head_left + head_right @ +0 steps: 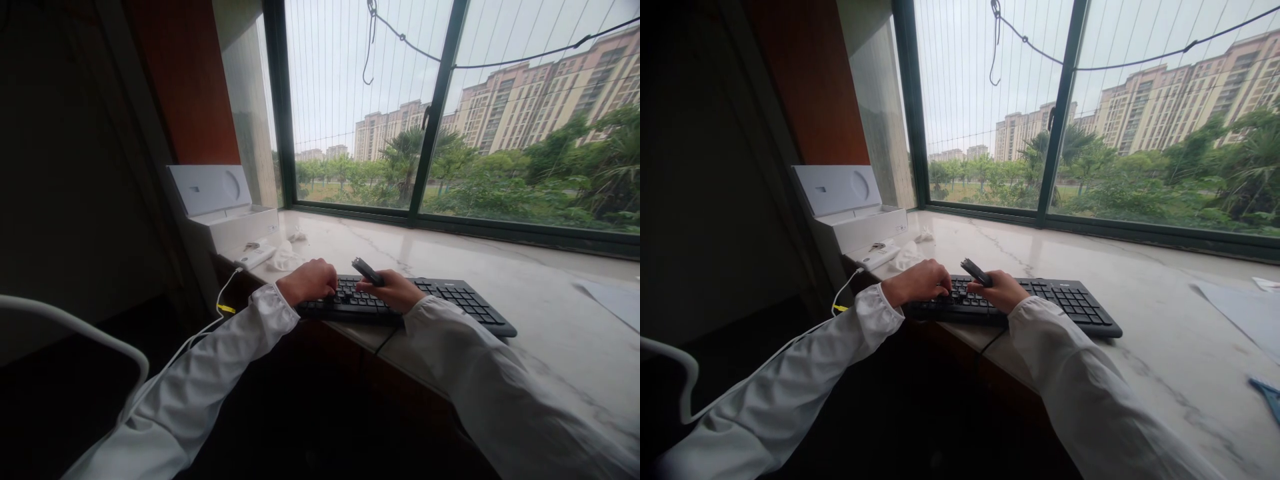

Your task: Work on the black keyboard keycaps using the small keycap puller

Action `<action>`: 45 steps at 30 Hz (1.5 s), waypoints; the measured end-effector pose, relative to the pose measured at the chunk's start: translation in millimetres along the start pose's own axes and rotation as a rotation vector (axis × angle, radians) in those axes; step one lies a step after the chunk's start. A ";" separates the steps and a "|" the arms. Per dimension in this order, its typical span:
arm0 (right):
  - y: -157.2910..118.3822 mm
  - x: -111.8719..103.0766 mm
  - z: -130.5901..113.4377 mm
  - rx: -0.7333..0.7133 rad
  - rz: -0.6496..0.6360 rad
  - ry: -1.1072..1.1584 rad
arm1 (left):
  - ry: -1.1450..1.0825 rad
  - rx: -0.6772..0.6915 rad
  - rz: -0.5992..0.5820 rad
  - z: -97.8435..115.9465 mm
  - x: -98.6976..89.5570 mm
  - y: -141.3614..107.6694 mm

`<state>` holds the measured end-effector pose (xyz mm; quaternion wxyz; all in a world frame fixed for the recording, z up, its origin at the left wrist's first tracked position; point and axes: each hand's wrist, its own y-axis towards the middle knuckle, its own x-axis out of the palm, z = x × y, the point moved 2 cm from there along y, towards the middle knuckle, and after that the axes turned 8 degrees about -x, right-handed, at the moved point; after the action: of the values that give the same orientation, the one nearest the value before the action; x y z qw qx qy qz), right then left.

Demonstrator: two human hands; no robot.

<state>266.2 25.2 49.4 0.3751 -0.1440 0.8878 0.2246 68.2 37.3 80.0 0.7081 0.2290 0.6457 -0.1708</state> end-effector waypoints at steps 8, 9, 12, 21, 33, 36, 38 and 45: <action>1.2 0.0 1.6 -0.020 -0.010 -0.032 | 0.000 0.012 0.020 -1.2 4.0 1.6; 0.8 0.3 1.5 -0.023 -0.005 -0.070 | -0.001 0.007 0.024 -1.0 4.1 1.3; -0.8 2.1 -0.3 -0.044 0.042 -0.284 | -0.011 0.003 0.045 -0.3 3.9 -0.5; 2.5 19.2 -9.0 0.021 -0.007 -0.603 | -0.152 -0.052 0.102 -7.7 5.7 -3.4; 12.7 21.2 -0.9 0.098 -0.056 -0.369 | -0.201 -0.095 0.157 -13.3 16.2 -11.5; 13.5 20.9 -2.1 0.094 -0.064 -0.346 | -0.268 -0.118 0.105 -14.9 14.5 -6.4; 13.3 20.8 -2.5 0.099 -0.076 -0.335 | -0.298 -0.129 0.035 -15.7 11.8 1.2; 10.9 21.2 -3.6 0.158 -0.070 -0.359 | -0.286 -0.155 -0.217 -17.3 7.1 30.5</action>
<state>245.0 30.9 39.3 0.5449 -0.1025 0.8160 0.1634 70.9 72.6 75.1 0.7856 0.0764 0.5706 -0.2266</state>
